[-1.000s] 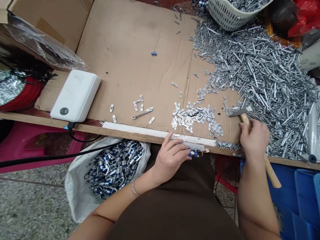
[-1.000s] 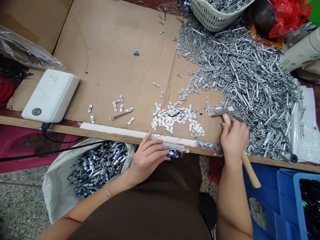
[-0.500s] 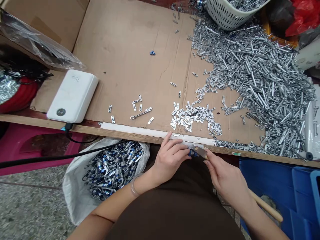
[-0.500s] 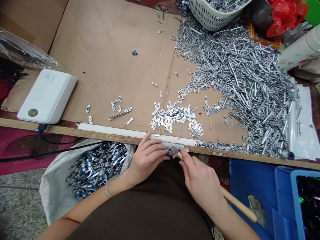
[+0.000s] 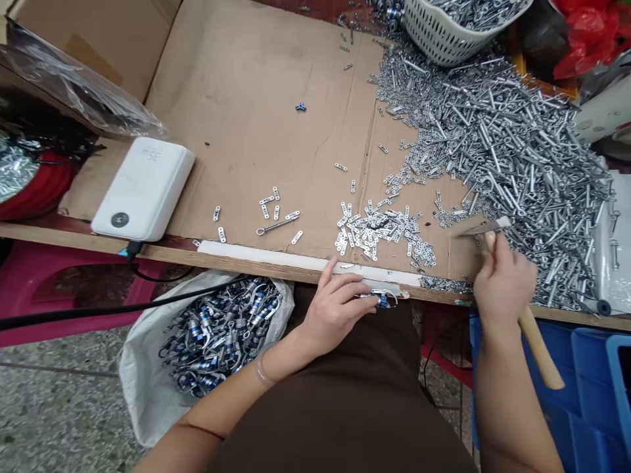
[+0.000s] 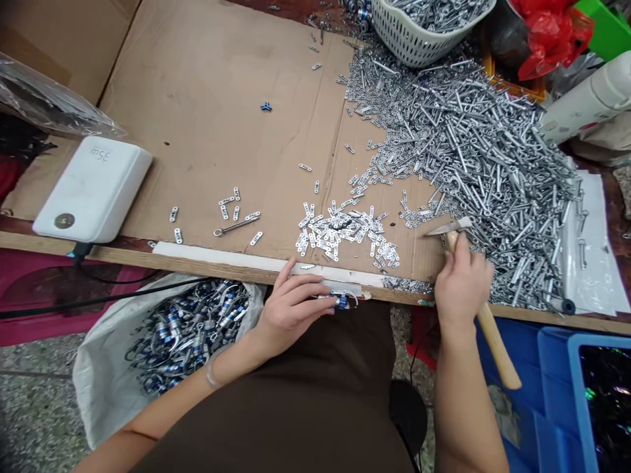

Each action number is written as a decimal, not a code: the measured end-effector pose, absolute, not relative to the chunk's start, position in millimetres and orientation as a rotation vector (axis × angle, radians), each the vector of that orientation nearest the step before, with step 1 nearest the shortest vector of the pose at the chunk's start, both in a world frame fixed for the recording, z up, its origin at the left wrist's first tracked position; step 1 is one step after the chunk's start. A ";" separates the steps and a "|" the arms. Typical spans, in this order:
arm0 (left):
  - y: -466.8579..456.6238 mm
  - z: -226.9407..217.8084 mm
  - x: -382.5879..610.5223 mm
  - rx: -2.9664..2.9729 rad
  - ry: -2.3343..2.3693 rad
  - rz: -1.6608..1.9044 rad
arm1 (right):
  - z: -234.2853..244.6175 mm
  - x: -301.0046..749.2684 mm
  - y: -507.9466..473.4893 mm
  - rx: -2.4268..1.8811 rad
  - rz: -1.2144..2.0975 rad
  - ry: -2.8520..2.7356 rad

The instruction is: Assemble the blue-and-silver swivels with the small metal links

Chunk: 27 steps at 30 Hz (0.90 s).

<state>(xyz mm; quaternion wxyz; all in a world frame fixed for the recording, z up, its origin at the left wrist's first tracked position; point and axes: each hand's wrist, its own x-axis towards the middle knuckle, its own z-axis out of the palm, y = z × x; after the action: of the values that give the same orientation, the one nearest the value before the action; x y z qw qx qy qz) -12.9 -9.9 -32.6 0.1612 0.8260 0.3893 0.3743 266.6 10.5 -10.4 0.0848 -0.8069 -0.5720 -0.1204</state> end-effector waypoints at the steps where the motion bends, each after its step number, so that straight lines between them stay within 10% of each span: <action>1: -9.4 -32.7 -13.0 2.359 1.099 1.071 | -13.4 269.4 16.3 -2.389 -0.348 -1.712; 27: -4.7 -11.7 -19.5 2.253 0.981 1.176 | 42.0 168.8 -0.7 -1.406 0.792 -2.296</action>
<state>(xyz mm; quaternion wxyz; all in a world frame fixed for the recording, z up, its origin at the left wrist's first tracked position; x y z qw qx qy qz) -19.5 -4.7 -11.7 0.2075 0.8091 0.3522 0.4222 168.8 -0.7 42.0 0.1665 -0.4940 -0.8067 0.2783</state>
